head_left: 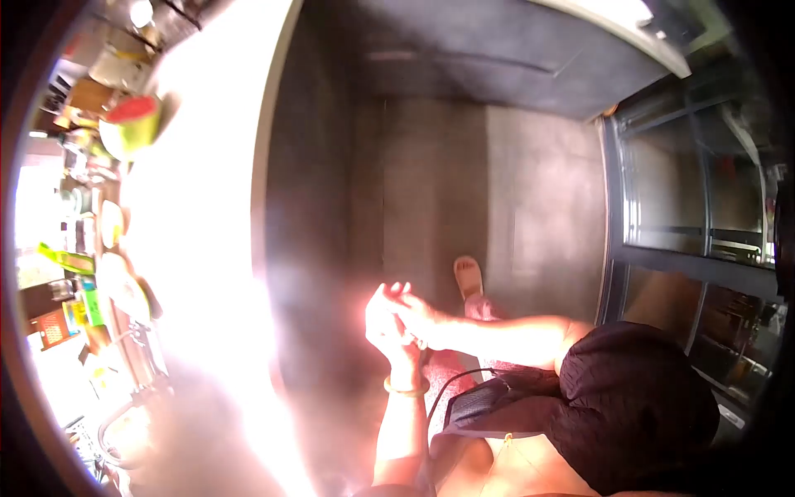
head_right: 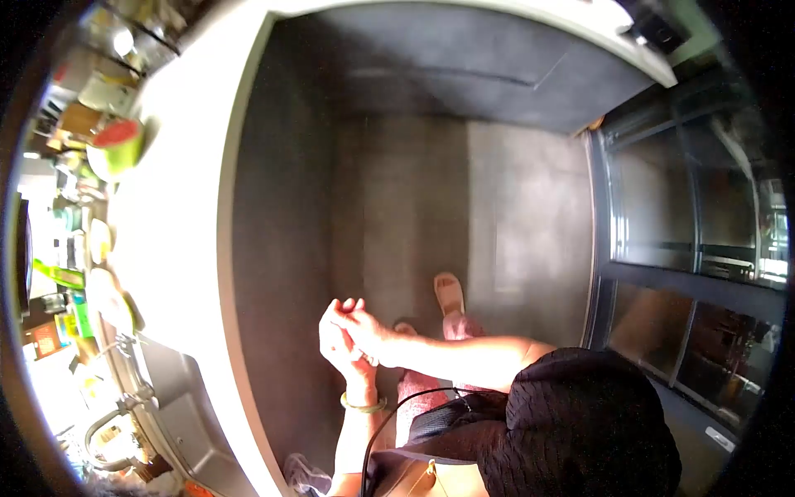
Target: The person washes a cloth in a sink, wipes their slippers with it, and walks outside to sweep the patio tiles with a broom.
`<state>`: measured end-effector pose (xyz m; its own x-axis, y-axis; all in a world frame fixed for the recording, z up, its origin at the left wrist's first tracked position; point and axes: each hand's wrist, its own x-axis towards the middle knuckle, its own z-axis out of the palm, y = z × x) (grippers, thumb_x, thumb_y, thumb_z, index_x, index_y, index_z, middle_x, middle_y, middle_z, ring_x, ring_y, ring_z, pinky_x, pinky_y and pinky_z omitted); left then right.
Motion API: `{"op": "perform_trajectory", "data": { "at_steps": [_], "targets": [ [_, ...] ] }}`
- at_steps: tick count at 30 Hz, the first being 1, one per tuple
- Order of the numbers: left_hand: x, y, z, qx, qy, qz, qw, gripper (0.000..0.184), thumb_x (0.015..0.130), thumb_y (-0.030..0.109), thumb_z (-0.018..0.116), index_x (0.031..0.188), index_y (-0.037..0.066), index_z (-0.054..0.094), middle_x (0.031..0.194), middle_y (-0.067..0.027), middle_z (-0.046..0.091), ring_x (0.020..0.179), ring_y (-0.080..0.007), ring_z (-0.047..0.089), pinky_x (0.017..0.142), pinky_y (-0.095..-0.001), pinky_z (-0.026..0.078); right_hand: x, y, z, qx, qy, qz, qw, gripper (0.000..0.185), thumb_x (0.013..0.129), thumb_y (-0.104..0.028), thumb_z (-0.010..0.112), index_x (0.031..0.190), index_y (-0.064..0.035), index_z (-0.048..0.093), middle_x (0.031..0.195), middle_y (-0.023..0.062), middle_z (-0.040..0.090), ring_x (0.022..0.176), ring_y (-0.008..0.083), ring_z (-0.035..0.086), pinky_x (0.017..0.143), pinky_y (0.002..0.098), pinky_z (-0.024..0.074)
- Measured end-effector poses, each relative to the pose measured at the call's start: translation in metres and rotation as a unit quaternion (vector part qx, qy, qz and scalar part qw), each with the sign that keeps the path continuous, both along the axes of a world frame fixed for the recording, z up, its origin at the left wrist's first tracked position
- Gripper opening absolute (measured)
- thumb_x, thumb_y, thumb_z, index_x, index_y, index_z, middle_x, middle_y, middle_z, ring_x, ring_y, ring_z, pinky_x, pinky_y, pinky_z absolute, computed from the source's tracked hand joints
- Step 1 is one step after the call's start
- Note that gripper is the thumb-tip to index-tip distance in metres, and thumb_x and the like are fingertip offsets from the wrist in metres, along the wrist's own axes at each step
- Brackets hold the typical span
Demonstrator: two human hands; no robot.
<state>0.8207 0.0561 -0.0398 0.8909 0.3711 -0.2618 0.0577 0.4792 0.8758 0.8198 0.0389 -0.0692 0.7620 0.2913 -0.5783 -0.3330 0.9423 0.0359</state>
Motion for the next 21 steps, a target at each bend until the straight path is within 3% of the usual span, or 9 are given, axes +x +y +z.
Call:
{"op": "perform_trajectory", "data": {
  "at_steps": [3,4,9,12,14,16,17,18,21],
  "targets": [
    [0.042,-0.005,0.058,0.064,-0.044,-0.029,0.997,0.029,0.088,0.024,0.048,0.094,-0.003,0.057,0.088,-0.0135,0.060,0.079,-0.0239,0.060,0.070,-0.0315,0.050,0.047,-0.041,0.085,-0.464,-0.295,0.187,0.814,0.019,0.093,-0.022,0.039,0.099,-0.0089,0.052,0.071,-0.0027,0.048,0.062,0.0052,0.048,0.052,0.0225,0.0405],
    [0.052,-0.009,0.092,0.417,-0.057,-0.050,0.906,0.022,0.085,0.009,0.044,0.091,-0.007,0.057,0.084,-0.0159,0.060,0.072,-0.0229,0.059,0.067,-0.0306,0.051,0.056,-0.043,0.116,-0.603,-0.341,0.072,0.717,0.025,0.089,-0.019,0.043,0.071,-0.0032,0.051,0.060,0.0071,0.056,0.054,0.0205,0.055,0.049,0.0320,0.0416],
    [0.067,-0.029,0.207,0.023,-0.029,0.026,0.999,0.044,0.092,0.031,0.032,0.087,-0.005,0.056,0.082,-0.0131,0.058,0.075,-0.0210,0.057,0.068,-0.0301,0.048,0.074,-0.065,0.198,-0.652,-0.536,0.014,0.535,0.025,0.084,-0.007,0.044,0.106,0.0057,0.048,0.092,0.0176,0.059,0.085,0.0333,0.057,0.074,0.0372,0.0459],
    [0.071,-0.025,0.221,-0.202,-0.062,-0.011,0.977,0.046,0.089,0.045,0.038,0.087,0.001,0.051,0.083,-0.0089,0.054,0.083,-0.0222,0.052,0.077,-0.0315,0.044,0.075,-0.079,0.221,-0.659,-0.620,0.005,0.425,0.047,0.081,-0.011,0.046,0.120,0.0110,0.032,0.120,0.0253,0.042,0.117,0.0361,0.038,0.102,0.0408,0.0251],
    [0.071,-0.020,0.229,-0.210,-0.069,-0.014,0.975,0.045,0.089,0.044,0.041,0.079,0.005,0.060,0.082,-0.0073,0.062,0.078,-0.0207,0.059,0.078,-0.0330,0.048,0.074,-0.083,0.213,-0.594,-0.669,-0.029,0.446,0.057,0.076,-0.005,0.055,0.124,0.0097,0.028,0.131,0.0230,0.030,0.128,0.0341,0.020,0.106,0.0392,0.0135],
    [0.074,0.004,0.206,-0.205,-0.094,-0.080,0.971,0.052,0.087,0.050,0.039,0.097,0.002,0.056,0.097,-0.0132,0.059,0.092,-0.0242,0.056,0.084,-0.0362,0.045,0.076,-0.103,0.237,-0.578,-0.651,0.094,0.483,0.056,0.074,-0.005,0.056,0.123,0.0067,0.032,0.122,0.0220,0.040,0.120,0.0323,0.035,0.100,0.0355,0.0269],
    [0.069,-0.002,0.228,-0.196,-0.087,-0.090,0.973,0.056,0.087,0.052,0.037,0.106,0.001,0.052,0.103,-0.0146,0.057,0.097,-0.0252,0.053,0.087,-0.0380,0.043,0.084,-0.118,0.261,-0.499,-0.632,0.239,0.542,0.049,0.074,-0.004,0.056,0.119,0.0030,0.038,0.105,0.0185,0.053,0.099,0.0255,0.052,0.084,0.0317,0.0410],
    [0.064,-0.007,0.249,-0.186,-0.080,-0.100,0.974,0.061,0.087,0.053,0.035,0.114,0.001,0.048,0.108,-0.0160,0.054,0.102,-0.0263,0.051,0.089,-0.0398,0.041,0.087,-0.122,0.265,-0.480,-0.612,0.200,0.595,0.035,0.075,-0.005,0.054,0.109,0.0013,0.046,0.087,0.0129,0.058,0.078,0.0185,0.057,0.068,0.0303,0.0445],
    [0.049,0.001,0.230,0.143,-0.121,-0.160,0.969,0.062,0.088,0.046,0.037,0.133,0.005,0.026,0.126,-0.0158,0.040,0.110,-0.0282,0.046,0.092,-0.0397,0.037,0.110,-0.127,0.268,-0.496,-0.581,0.211,0.610,0.015,0.079,-0.010,0.056,0.087,0.0025,0.055,0.075,0.0101,0.061,0.068,0.0167,0.057,0.063,0.0291,0.0445]
  ]
}}
